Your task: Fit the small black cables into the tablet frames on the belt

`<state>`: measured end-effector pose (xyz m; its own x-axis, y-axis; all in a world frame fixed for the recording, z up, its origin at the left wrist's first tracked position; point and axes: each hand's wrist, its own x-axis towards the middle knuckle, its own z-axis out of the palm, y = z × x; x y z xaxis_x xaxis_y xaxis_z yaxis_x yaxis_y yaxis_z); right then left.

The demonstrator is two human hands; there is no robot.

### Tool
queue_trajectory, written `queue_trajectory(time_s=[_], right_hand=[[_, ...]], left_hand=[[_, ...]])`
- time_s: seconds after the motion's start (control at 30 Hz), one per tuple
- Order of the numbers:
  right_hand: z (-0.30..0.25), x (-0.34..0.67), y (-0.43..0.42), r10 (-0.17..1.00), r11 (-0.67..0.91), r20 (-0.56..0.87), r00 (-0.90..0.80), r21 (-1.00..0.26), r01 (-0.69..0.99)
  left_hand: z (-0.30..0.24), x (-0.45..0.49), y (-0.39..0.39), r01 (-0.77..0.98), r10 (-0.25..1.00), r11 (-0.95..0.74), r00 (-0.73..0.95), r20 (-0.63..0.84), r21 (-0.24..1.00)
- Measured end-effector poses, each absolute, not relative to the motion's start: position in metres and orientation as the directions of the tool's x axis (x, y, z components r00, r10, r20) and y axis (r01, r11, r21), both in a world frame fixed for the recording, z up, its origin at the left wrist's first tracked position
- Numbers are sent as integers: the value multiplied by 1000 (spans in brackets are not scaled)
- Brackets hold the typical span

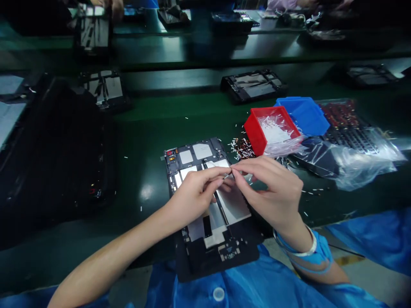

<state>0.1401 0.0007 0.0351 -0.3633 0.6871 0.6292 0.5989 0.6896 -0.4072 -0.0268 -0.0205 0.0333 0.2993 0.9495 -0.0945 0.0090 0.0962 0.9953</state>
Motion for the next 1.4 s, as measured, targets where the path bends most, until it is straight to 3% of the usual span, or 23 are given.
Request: queue_trajectory(time_s=[0.13, 0.2, 0.33, 0.63, 0.7, 0.77, 0.83, 0.93, 1.03, 1.2, 1.3, 1.4], right_hand=[[35, 143, 6, 685, 639, 681, -259, -391, 663], [35, 142, 6, 654, 680, 697, -294, -371, 632], [31, 137, 6, 545, 806, 684, -484, -269, 528], [29, 139, 8, 550, 800, 669, -500, -249, 546], [33, 155, 20, 582, 713, 697, -420, -187, 676], [37, 173, 35, 625, 512, 732, -272, -121, 850], [39, 186, 47, 655, 406, 714, -248, -56, 912], [38, 182, 47, 613, 598, 663, -430, -33, 801], [34, 158, 34, 522, 789, 612, -595, -80, 610], [35, 136, 23, 521, 828, 623, -583, -203, 522], [40, 129, 20, 674, 737, 553, -490, -453, 501], [43, 112, 15, 861, 453, 272, -430, -794, 406]], left_hand=[[28, -29, -17, -111, 921, 315, 277, -275, 943], [25, -29, -15, -151, 911, 368, 258, -323, 917], [23, -29, -15, -170, 922, 329, 272, -277, 929], [24, -26, -18, -112, 952, 249, 213, -221, 962], [25, -29, -16, -138, 943, 285, 215, -252, 949], [26, -32, -15, -173, 938, 311, 217, -272, 934], [26, -35, -13, -192, 936, 315, 221, -272, 929], [26, -36, -14, -175, 937, 311, 222, -270, 934], [28, -34, -15, -146, 934, 296, 252, -253, 944], [42, -39, -24, -113, 937, 250, 277, -211, 962], [50, -62, -43, -14, 983, 125, 137, -122, 992], [42, -90, -71, 213, 983, -8, -178, 46, 977]])
